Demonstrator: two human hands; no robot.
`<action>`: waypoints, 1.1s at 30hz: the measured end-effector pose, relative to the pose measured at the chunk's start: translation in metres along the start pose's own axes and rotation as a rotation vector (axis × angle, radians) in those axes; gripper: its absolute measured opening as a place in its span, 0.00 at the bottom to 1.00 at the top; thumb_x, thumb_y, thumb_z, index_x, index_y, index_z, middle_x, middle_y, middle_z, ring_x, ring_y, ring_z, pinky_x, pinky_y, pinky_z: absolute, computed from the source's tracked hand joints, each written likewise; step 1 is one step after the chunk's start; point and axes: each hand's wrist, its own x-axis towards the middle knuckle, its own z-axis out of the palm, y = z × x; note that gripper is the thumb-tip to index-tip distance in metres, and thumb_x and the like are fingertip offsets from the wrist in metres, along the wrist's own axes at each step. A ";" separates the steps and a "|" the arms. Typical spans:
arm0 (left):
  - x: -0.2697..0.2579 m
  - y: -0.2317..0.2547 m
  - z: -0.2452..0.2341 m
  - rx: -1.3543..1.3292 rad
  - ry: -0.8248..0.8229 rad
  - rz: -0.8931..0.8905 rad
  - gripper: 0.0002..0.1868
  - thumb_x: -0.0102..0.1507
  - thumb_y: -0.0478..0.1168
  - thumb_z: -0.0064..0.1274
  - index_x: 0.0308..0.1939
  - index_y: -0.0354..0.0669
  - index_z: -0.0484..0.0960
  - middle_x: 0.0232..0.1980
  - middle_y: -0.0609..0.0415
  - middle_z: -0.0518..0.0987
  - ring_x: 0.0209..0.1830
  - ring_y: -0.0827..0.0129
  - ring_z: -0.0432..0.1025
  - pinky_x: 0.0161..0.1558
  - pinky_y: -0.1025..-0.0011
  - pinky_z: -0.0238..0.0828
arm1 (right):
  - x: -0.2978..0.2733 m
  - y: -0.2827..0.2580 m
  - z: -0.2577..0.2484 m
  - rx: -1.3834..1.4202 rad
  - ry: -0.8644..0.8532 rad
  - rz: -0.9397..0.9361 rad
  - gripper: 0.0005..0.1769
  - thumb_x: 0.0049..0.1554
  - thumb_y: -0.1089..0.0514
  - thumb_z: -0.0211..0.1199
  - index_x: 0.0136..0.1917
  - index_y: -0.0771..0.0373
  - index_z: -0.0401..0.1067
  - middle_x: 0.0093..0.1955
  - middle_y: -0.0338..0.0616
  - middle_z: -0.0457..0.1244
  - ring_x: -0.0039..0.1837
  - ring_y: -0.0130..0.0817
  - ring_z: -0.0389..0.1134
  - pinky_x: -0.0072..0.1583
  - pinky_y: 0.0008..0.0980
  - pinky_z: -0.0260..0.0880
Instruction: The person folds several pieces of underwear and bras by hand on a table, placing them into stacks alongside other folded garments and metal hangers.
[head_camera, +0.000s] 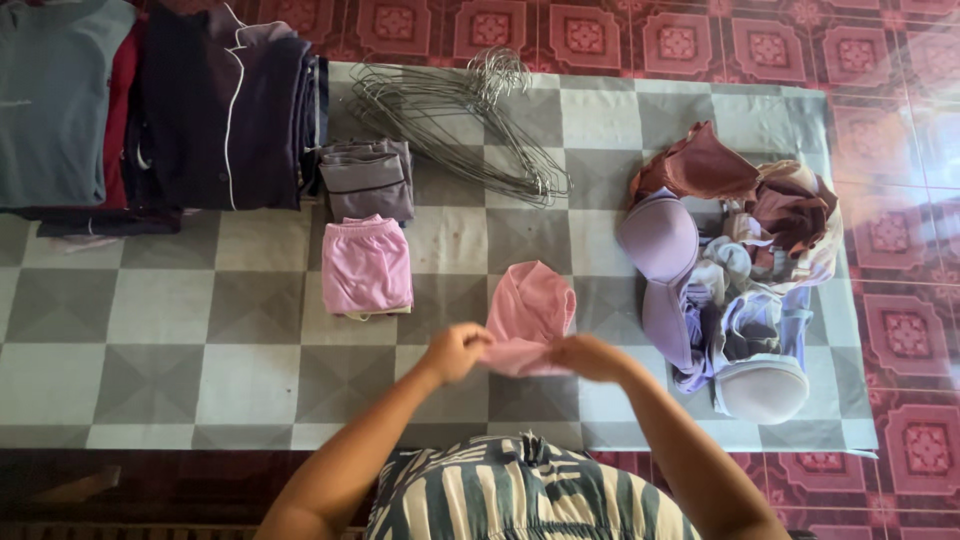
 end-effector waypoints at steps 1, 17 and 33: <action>0.014 0.008 -0.005 0.006 0.034 0.049 0.14 0.64 0.39 0.51 0.50 0.41 0.86 0.41 0.52 0.87 0.39 0.71 0.81 0.42 0.72 0.77 | 0.007 0.012 -0.007 0.143 0.061 0.018 0.19 0.64 0.48 0.53 0.62 0.51 0.78 0.57 0.46 0.70 0.56 0.38 0.71 0.62 0.35 0.67; 0.092 0.014 0.062 0.500 0.317 -0.237 0.42 0.56 0.58 0.62 0.68 0.48 0.61 0.58 0.37 0.76 0.55 0.42 0.74 0.52 0.51 0.73 | 0.057 0.076 -0.006 0.590 0.836 0.410 0.29 0.48 0.48 0.74 0.57 0.67 0.75 0.48 0.52 0.71 0.49 0.42 0.73 0.51 0.40 0.72; 0.046 -0.026 0.038 -0.397 0.444 -0.128 0.18 0.56 0.39 0.60 0.48 0.35 0.81 0.42 0.46 0.85 0.42 0.63 0.80 0.43 0.64 0.77 | 0.100 -0.011 -0.025 0.467 0.803 0.081 0.27 0.45 0.56 0.77 0.52 0.64 0.66 0.40 0.50 0.64 0.42 0.35 0.63 0.45 0.39 0.69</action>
